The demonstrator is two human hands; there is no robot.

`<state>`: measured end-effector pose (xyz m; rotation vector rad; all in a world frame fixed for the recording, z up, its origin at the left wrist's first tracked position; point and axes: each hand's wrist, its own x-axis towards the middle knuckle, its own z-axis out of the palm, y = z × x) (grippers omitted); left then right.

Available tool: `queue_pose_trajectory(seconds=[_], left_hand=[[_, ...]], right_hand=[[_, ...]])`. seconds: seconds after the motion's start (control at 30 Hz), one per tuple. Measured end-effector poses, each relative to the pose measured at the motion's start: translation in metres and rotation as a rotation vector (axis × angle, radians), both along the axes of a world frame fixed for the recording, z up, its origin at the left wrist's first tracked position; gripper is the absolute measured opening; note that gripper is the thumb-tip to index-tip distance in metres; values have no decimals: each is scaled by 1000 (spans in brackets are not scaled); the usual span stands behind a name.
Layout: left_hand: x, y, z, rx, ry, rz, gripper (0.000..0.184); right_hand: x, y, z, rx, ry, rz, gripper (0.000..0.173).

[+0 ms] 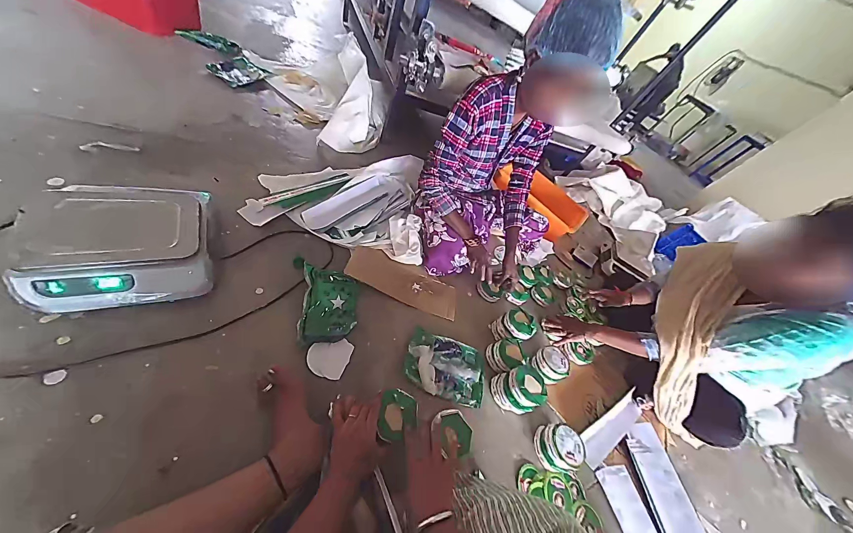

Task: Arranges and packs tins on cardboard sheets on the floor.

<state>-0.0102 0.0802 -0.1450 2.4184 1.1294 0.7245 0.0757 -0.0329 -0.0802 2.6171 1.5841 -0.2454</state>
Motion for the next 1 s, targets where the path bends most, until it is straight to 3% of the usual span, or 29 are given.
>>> queue_pose_trajectory(seconds=[0.1,0.2,0.43,0.57,0.67,0.77,0.87,1.0], left_hand=[[-1,2,0,8,20,-10,79],[-1,1,1,-1,12,-15,71],[-2,1,6,-55,33,-29,89],[-3,4,7,-53,50,-37,90],[-3,4,7,-45,56,-37,92],[-2,3,22,-191,157,-62,101],[5,8,30,-205,140,-87,116],[18,19,56,-409,366,-162,123]], right_hand=[[-22,-1,-2,81,22,55,54],[-23,3,3,37,59,73,56],[20,19,11,-95,64,-100,71],[16,26,7,-28,74,-105,61],[-8,-2,19,6,92,-25,42],[-1,-15,40,-80,262,-176,50],[31,-11,57,155,324,-348,49],[60,-10,66,473,487,-453,52]])
